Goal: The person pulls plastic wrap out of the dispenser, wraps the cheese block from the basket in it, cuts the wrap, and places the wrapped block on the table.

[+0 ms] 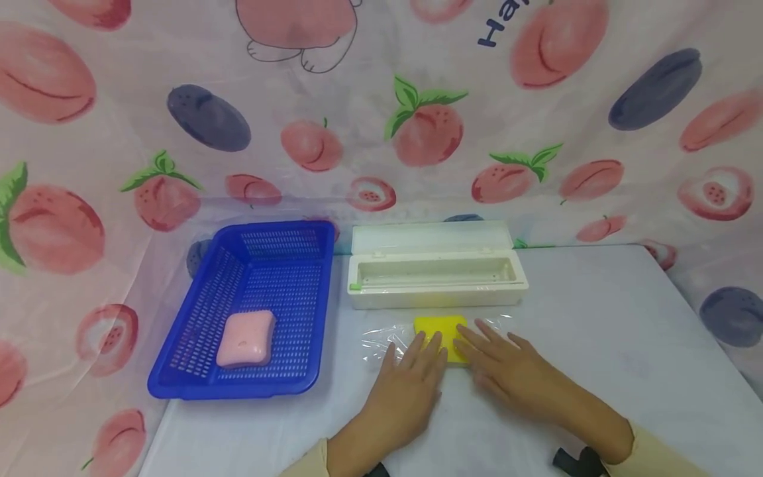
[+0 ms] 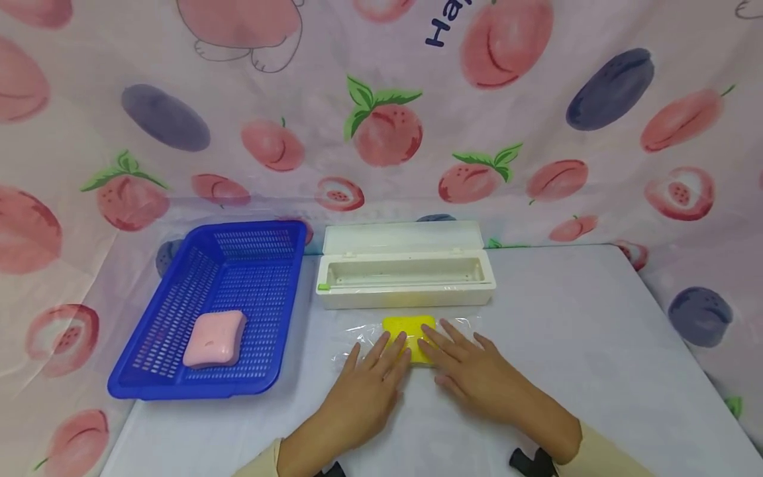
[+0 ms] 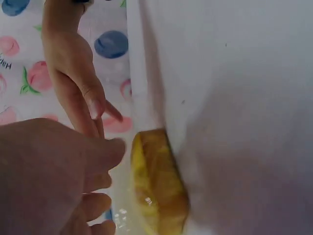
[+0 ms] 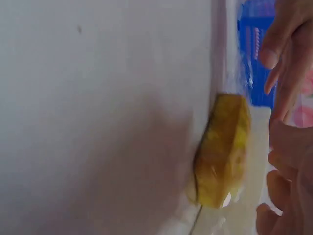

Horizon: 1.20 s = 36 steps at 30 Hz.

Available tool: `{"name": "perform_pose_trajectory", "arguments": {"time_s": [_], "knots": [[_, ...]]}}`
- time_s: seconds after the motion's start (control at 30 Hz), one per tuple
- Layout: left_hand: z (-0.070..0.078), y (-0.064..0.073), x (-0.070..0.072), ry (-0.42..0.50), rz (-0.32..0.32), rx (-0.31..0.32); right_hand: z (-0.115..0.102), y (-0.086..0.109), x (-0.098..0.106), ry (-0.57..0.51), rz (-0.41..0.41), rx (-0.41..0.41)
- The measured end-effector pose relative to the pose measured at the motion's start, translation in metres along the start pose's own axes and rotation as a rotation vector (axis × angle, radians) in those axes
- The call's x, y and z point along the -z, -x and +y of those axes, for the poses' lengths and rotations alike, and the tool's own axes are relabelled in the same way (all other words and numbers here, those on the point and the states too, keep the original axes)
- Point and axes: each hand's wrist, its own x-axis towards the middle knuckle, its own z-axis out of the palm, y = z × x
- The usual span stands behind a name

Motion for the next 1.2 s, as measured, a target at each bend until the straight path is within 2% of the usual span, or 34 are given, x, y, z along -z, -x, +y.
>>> {"name": "perform_pose_trajectory", "arguments": {"time_s": [0.07,0.13,0.37,0.5,0.6,0.67,0.73,0.87,0.97,1.07,1.13,1.2], "knots": [[0.003,0.0,-0.003,-0.016,-0.059,-0.013,-0.007,-0.001,-0.002,-0.023,-0.073,0.018],[0.003,-0.001,-0.007,-0.019,-0.087,-0.007,-0.01,-0.001,-0.004,-0.042,-0.125,0.006],[-0.006,-0.005,-0.004,0.03,-0.103,0.019,-0.009,-0.002,-0.006,-0.054,-0.1,-0.011],[-0.011,-0.005,-0.009,0.069,-0.152,0.013,-0.01,-0.005,-0.008,-0.089,-0.147,-0.032],[-0.015,-0.005,-0.013,0.136,-0.153,0.01,-0.013,-0.009,-0.004,-0.089,-0.164,-0.036],[-0.021,-0.005,-0.013,0.201,-0.124,0.029,-0.015,-0.015,0.002,-0.069,-0.142,-0.02],[-0.029,-0.005,-0.012,0.285,-0.069,0.078,-0.017,-0.024,0.011,-0.054,-0.082,0.008],[-0.049,-0.007,-0.011,0.499,0.088,0.293,-0.021,-0.052,0.033,-0.073,0.074,0.065],[-0.062,-0.012,-0.014,0.615,0.219,0.47,-0.025,-0.08,0.047,-0.136,0.111,0.059],[-0.069,-0.015,-0.021,0.651,0.316,0.562,-0.029,-0.108,0.056,-0.195,0.061,0.015],[-0.071,-0.015,-0.025,0.659,0.331,0.55,-0.03,-0.123,0.058,-0.207,-0.019,-0.015],[-0.07,-0.015,-0.028,0.655,0.305,0.49,-0.032,-0.131,0.057,-0.19,-0.131,-0.026]]}}
